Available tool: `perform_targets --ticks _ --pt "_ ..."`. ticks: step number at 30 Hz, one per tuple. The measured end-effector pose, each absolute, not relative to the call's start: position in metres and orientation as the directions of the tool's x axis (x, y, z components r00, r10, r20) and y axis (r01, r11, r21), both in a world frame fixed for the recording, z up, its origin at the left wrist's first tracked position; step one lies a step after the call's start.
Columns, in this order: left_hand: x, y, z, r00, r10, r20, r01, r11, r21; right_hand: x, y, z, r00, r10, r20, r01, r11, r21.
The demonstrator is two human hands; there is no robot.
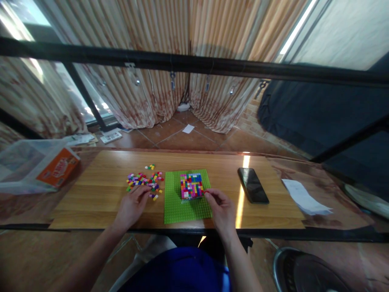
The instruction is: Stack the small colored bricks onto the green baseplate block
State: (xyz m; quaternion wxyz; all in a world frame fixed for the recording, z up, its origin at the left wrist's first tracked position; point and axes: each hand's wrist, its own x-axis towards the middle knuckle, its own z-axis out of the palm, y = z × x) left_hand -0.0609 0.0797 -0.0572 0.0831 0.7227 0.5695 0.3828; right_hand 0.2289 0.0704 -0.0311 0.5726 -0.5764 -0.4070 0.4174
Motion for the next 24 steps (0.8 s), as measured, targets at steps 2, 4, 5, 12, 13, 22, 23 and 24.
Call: perform_targets --ticks 2,4,5,12,13,22,23,24 --pt "-0.061 0.078 -0.060 0.074 0.882 0.466 0.775 -0.345 0.530 0.228 0.084 -0.030 0.329 0.944 0.004 -0.004 0.006 -1.000" --pt "-0.061 0.077 -0.063 0.084 0.878 0.470 0.781 -0.351 0.516 0.226 0.095 -0.033 0.335 0.942 0.000 0.000 0.000 -1.000" --pt "-0.061 0.077 -0.065 0.085 0.878 0.472 0.783 -0.352 0.514 0.224 0.099 -0.035 0.332 0.943 -0.007 0.000 -0.007 -1.000" --pt "-0.060 0.076 -0.068 0.088 0.877 0.471 0.773 -0.359 0.524 0.215 0.111 -0.051 0.316 0.948 -0.023 -0.027 -0.015 -1.000" --pt "-0.059 0.076 -0.068 0.094 0.878 0.470 0.771 -0.362 0.523 0.214 0.111 -0.052 0.318 0.948 -0.025 -0.031 -0.016 -0.999" --pt "-0.059 0.078 -0.069 0.108 0.872 0.477 0.777 -0.374 0.506 0.208 0.111 -0.054 0.347 0.927 -0.140 -0.212 -0.068 -0.975" --pt "-0.059 0.078 -0.068 0.111 0.872 0.477 0.779 -0.374 0.504 0.208 0.112 -0.053 0.349 0.925 -0.147 -0.227 -0.069 -0.971" --pt "-0.059 0.078 -0.068 0.113 0.873 0.475 0.779 -0.375 0.502 0.208 0.113 -0.052 0.347 0.925 -0.152 -0.239 -0.070 -0.969"
